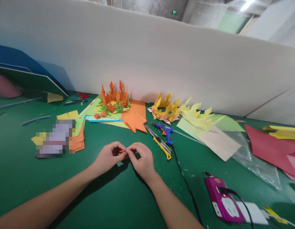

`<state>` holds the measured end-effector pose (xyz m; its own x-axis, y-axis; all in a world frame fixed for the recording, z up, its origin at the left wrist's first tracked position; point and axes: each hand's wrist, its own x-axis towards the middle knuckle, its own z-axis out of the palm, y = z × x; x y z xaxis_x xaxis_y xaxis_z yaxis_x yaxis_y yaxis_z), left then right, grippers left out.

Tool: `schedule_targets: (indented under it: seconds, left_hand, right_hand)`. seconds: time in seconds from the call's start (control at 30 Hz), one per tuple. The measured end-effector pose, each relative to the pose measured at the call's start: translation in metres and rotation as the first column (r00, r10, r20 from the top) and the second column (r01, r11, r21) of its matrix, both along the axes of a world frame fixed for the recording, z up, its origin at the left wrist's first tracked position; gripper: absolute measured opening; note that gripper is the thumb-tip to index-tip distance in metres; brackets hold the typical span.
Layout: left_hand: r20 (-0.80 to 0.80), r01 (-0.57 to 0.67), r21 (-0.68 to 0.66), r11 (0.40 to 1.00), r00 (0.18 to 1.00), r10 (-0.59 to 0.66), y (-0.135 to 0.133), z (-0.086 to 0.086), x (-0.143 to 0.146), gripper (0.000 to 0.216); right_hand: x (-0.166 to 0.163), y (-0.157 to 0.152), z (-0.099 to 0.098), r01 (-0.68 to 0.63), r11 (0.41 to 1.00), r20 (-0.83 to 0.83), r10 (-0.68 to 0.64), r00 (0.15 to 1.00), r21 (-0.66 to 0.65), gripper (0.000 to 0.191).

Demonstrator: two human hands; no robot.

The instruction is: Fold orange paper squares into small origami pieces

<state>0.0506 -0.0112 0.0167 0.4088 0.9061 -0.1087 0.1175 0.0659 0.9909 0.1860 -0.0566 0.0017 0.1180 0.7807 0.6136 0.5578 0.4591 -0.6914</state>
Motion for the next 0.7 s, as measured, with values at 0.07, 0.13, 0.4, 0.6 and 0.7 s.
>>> schedule_targets:
  seconds: [0.07,0.13,0.4,0.6,0.7]
  left_hand:
    - [-0.006,0.002,-0.008,1.000,1.000,-0.002,0.0000,0.0013,0.0003,0.018]
    - [0.025,0.006,-0.061,0.998,1.000,-0.005,0.0005,0.0027,0.0011,0.019]
    - [0.110,0.005,-0.184,0.983,0.994,0.015,0.0019,0.0009,0.0018,0.026]
    - [0.124,0.020,-0.219,0.976,0.992,0.007,-0.0001,0.0027,0.0007,0.028]
    - [0.153,0.018,-0.267,0.963,0.988,0.024,-0.0008,0.0050,0.0007,0.029]
  right_hand:
    - [-0.0014,-0.0008,0.0009,0.011,1.000,-0.012,-0.011,1.000,-0.009,0.013]
    - [-0.0019,-0.0014,0.0011,0.027,1.000,0.007,-0.027,1.000,0.007,0.013]
    - [0.0030,-0.0011,-0.0034,0.036,0.987,0.186,-0.065,0.980,0.154,0.012]
    - [0.0053,-0.0010,-0.0008,0.022,0.979,0.226,-0.069,0.972,0.204,0.013]
    - [0.0078,-0.0013,0.0000,-0.017,0.971,0.280,-0.053,0.958,0.240,0.014]
